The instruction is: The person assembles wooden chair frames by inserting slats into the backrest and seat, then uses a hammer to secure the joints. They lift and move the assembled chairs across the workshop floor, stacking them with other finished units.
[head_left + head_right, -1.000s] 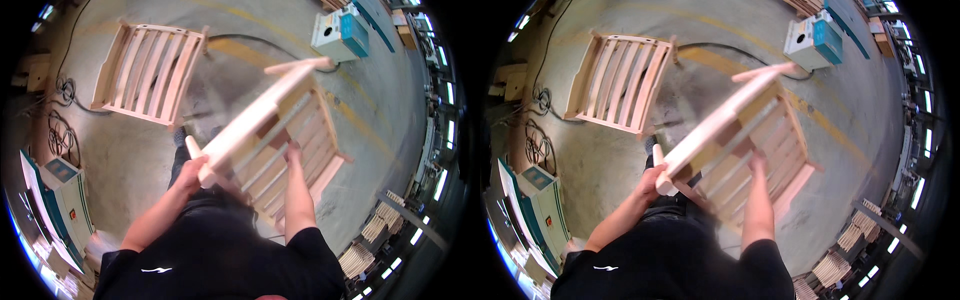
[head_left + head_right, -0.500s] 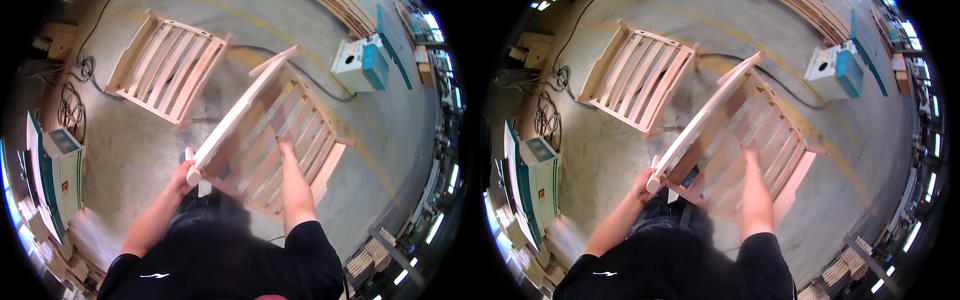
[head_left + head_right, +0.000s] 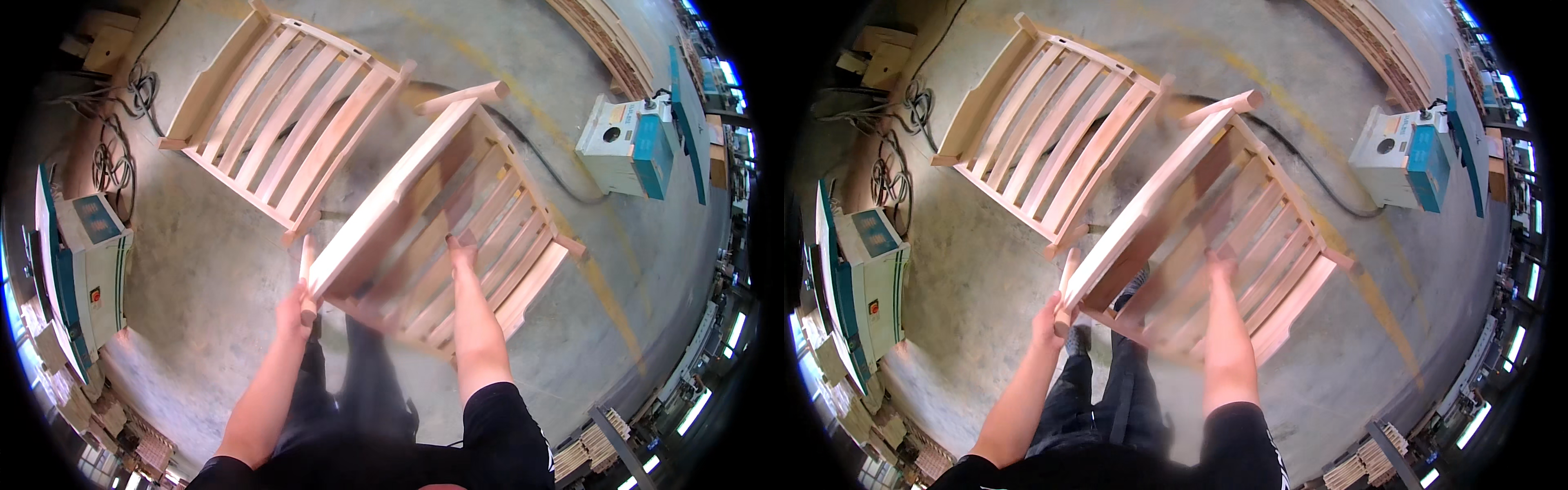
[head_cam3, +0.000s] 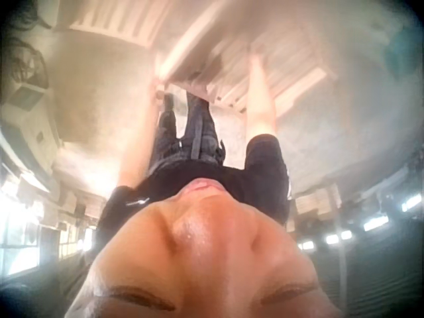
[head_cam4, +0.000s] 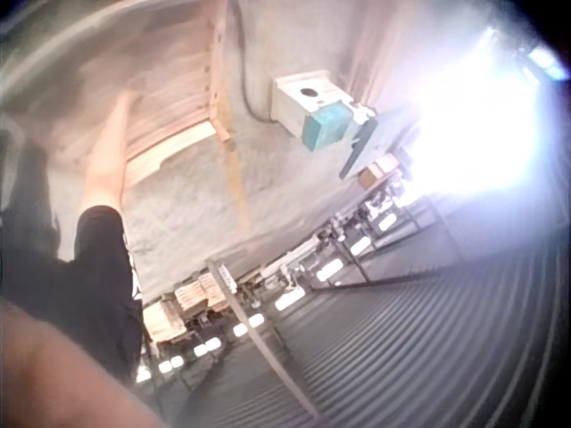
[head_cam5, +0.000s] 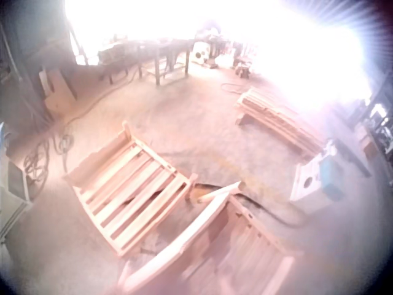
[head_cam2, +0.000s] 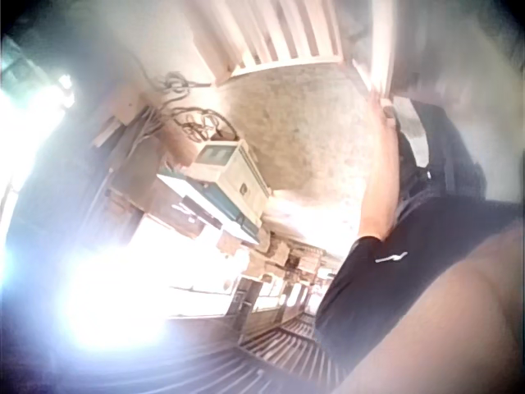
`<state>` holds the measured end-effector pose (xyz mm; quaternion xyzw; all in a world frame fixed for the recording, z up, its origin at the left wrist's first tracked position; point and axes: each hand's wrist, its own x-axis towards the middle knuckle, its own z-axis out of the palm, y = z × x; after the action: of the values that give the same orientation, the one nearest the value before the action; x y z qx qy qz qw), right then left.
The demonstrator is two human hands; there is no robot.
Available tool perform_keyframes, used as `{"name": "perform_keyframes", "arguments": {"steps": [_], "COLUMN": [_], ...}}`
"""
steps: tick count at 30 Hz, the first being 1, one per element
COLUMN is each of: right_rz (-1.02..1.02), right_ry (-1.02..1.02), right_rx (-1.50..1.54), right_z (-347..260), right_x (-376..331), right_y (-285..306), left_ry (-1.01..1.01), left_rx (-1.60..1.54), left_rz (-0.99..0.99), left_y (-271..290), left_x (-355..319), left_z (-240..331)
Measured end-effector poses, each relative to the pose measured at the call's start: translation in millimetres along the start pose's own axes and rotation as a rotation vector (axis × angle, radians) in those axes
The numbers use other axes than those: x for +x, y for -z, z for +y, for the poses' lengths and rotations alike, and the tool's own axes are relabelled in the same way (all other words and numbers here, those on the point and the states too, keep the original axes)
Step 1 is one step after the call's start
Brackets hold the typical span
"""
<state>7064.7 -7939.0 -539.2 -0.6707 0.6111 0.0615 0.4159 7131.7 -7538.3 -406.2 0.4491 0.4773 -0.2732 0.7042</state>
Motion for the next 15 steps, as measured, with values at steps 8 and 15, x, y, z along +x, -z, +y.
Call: {"name": "perform_keyframes", "arguments": {"steps": [8,15], "right_rz": [-0.074,-0.110], "right_ry": [-0.078,-0.085], "right_rx": [-0.010,-0.035], "right_z": [8,15], "right_x": [65,104], "right_y": [-84,-147], "left_ry": [-0.058,-0.040], "left_rx": [-0.093,-0.216], "left_rz": [0.442,0.428], "left_y": [3,-5], "left_x": [123,180], "left_z": [8,21]}}
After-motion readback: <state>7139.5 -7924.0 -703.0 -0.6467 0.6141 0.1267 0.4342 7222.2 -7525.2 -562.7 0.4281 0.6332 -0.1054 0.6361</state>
